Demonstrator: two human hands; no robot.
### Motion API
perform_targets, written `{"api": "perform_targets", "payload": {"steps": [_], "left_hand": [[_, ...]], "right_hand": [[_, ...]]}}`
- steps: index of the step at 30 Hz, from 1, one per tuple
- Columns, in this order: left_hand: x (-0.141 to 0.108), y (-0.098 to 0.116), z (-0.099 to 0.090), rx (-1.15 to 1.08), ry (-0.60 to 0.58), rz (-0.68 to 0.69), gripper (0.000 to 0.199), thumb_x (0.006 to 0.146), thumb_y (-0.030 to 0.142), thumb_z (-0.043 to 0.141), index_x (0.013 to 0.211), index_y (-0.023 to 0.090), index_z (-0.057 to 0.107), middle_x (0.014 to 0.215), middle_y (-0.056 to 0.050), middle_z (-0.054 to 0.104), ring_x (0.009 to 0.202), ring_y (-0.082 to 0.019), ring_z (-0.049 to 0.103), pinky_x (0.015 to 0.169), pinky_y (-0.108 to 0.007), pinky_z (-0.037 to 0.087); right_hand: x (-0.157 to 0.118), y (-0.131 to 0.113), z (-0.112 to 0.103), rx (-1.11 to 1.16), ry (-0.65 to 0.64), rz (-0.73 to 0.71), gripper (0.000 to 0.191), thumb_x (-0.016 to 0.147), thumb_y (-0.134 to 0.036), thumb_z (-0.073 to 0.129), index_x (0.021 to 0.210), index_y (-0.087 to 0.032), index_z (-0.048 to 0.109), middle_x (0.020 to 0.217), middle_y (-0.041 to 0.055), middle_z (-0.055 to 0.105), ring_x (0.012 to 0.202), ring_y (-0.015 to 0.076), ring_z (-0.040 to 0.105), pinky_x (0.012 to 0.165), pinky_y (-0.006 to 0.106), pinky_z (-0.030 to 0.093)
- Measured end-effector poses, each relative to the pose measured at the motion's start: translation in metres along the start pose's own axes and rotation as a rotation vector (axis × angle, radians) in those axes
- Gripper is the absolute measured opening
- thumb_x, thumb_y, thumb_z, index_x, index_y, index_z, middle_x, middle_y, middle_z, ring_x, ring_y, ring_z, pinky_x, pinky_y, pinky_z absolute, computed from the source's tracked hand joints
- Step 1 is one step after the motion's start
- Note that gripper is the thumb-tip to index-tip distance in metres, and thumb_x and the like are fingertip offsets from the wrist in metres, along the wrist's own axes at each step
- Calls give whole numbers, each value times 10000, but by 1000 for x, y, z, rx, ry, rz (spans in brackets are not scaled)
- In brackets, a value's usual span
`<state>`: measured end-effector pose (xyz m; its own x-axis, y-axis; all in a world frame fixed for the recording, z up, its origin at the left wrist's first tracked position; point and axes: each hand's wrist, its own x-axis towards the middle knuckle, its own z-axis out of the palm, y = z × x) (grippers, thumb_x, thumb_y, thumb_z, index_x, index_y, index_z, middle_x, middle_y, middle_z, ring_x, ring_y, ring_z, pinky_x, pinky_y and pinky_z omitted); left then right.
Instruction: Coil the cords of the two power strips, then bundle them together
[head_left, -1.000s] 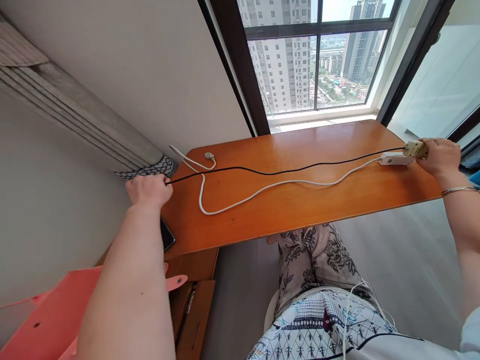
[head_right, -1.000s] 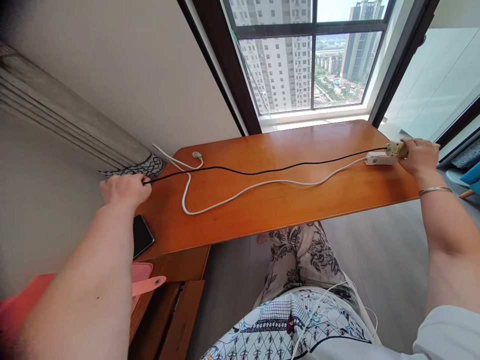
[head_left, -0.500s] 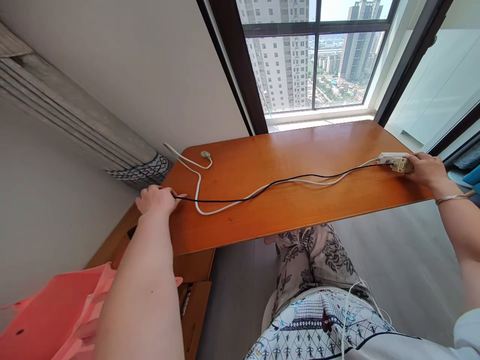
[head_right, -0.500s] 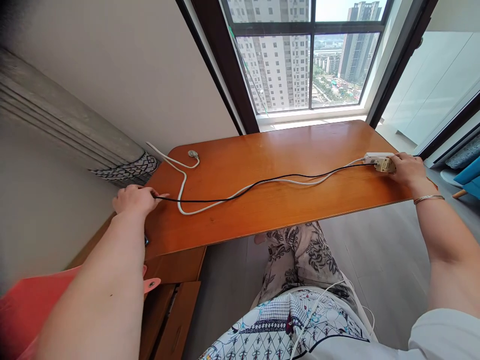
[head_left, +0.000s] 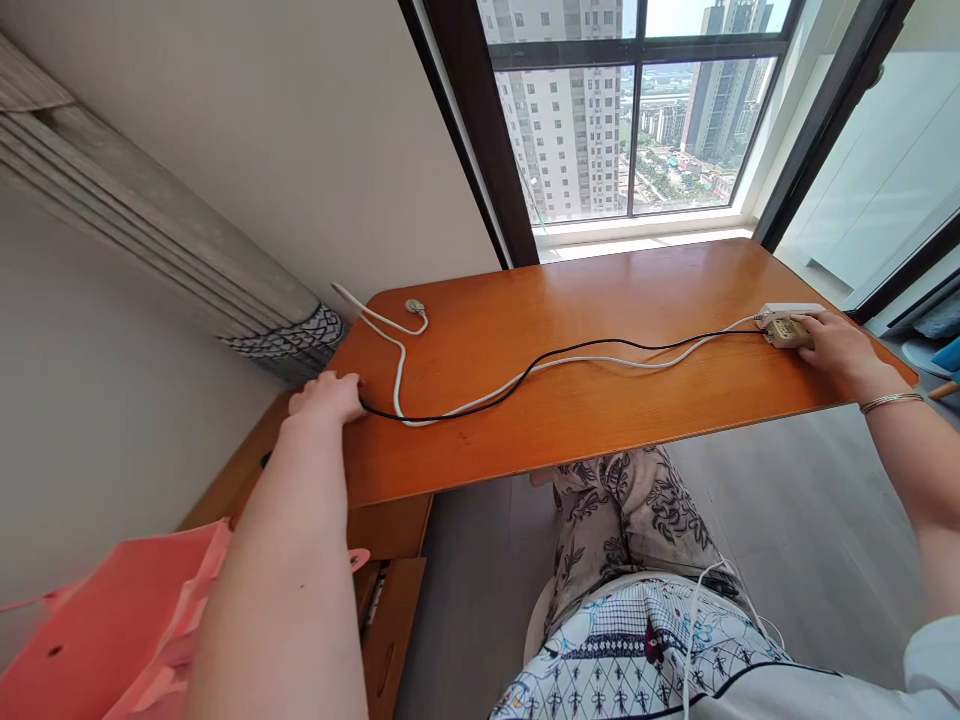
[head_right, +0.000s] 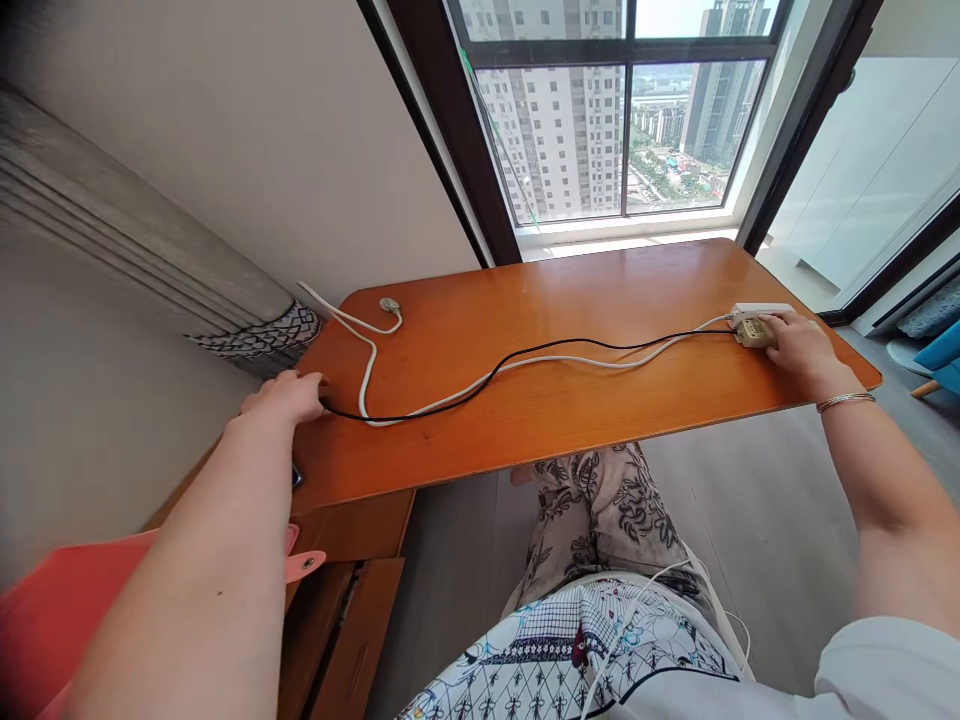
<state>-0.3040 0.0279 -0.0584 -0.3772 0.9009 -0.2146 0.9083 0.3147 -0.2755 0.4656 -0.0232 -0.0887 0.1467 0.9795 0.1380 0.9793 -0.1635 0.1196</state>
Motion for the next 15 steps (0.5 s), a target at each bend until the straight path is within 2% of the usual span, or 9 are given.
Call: {"api": "perform_targets", "payload": {"steps": [3,5,8,10,12,15], "left_hand": [[5,5,-8,-7,-10,-5,630,795,96,540,1424,139,548,1522,-223,506,1357,-377,539,1046,-476,468],[5,16,-12,-54,77,23,558,819,104,516,1373,135,579,1517,-202,520,1360,-367,538,1070,-495,458],[0,46,-17,-227,239,135,415,901,197,468,1282,119,614,1458,-181,574,1316,-318,572,1089,-473,460],[-7,72,-18,-362,283,262,382,936,298,456,1223,114,630,1373,-179,628,1271,-297,601,1097,-443,463],[-16,101,-17,-498,278,430,370,936,341,469,1181,125,642,1291,-158,678,1231,-267,631,1102,-391,469],[-32,141,-11,-588,247,667,515,928,475,513,1314,144,594,1392,-146,638,1293,-284,608,1120,-417,469]], "right_hand": [[2,-4,1,46,7,29,683,850,-265,626,1519,-184,517,1560,174,486,1307,341,557,1007,432,488],[3,-10,2,100,39,16,675,842,-272,644,1499,-155,540,1546,194,496,1334,351,536,1049,433,475],[6,-23,6,180,136,-42,603,833,-236,651,1425,-135,608,1475,230,557,1359,357,519,1114,435,435],[7,-37,8,228,192,-91,553,828,-226,652,1375,-147,646,1443,230,585,1347,357,534,1129,450,425],[8,-57,8,276,211,-171,522,841,-263,641,1352,-156,661,1429,212,600,1330,355,552,1135,466,427],[6,-97,5,319,190,-358,518,883,-385,598,1342,-152,661,1407,186,618,1314,362,564,1141,520,420]]}}
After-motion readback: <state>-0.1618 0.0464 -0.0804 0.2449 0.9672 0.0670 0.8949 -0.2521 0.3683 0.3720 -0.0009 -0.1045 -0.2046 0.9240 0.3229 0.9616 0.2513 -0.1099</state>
